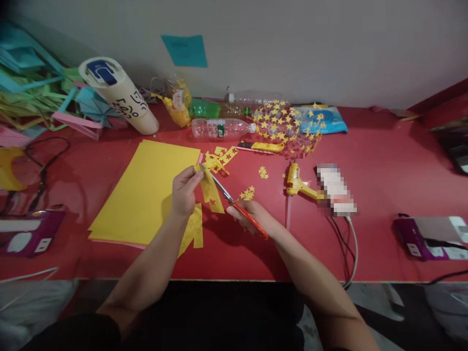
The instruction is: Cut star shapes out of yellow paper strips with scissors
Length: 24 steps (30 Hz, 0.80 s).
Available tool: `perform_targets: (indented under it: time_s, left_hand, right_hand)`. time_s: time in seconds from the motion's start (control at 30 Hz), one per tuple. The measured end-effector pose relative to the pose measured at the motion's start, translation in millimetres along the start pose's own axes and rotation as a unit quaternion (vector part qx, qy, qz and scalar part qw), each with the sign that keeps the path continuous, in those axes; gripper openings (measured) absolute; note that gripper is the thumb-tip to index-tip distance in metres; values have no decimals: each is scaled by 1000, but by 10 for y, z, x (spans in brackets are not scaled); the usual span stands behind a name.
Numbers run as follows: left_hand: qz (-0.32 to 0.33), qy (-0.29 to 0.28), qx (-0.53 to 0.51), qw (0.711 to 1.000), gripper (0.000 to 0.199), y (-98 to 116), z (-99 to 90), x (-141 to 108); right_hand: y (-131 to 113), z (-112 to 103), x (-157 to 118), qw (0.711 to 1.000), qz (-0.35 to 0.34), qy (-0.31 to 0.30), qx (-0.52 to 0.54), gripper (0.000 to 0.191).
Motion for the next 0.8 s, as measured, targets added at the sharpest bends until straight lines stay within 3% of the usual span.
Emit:
perform_targets:
  time_s: [0.53,0.8]
  left_hand:
    - [-13,-17,-35,999,28,-12,19,-4]
    - [-82,-31,-102,991,23,-60,23,2]
  right_hand:
    - [-94,-49,-66,999,3,4,-32,52]
    - [-240,-158,-94,996,-23,0,-85,53]
Point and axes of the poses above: each hand's wrist, its own x-axis towards the middle knuckle, its own z-axis out of the palm, y = z × x, the point moved 9 cm from there along x, towards the middle knuckle, and after that the axes turned 13 degrees about -z, right-handed, at the moved point
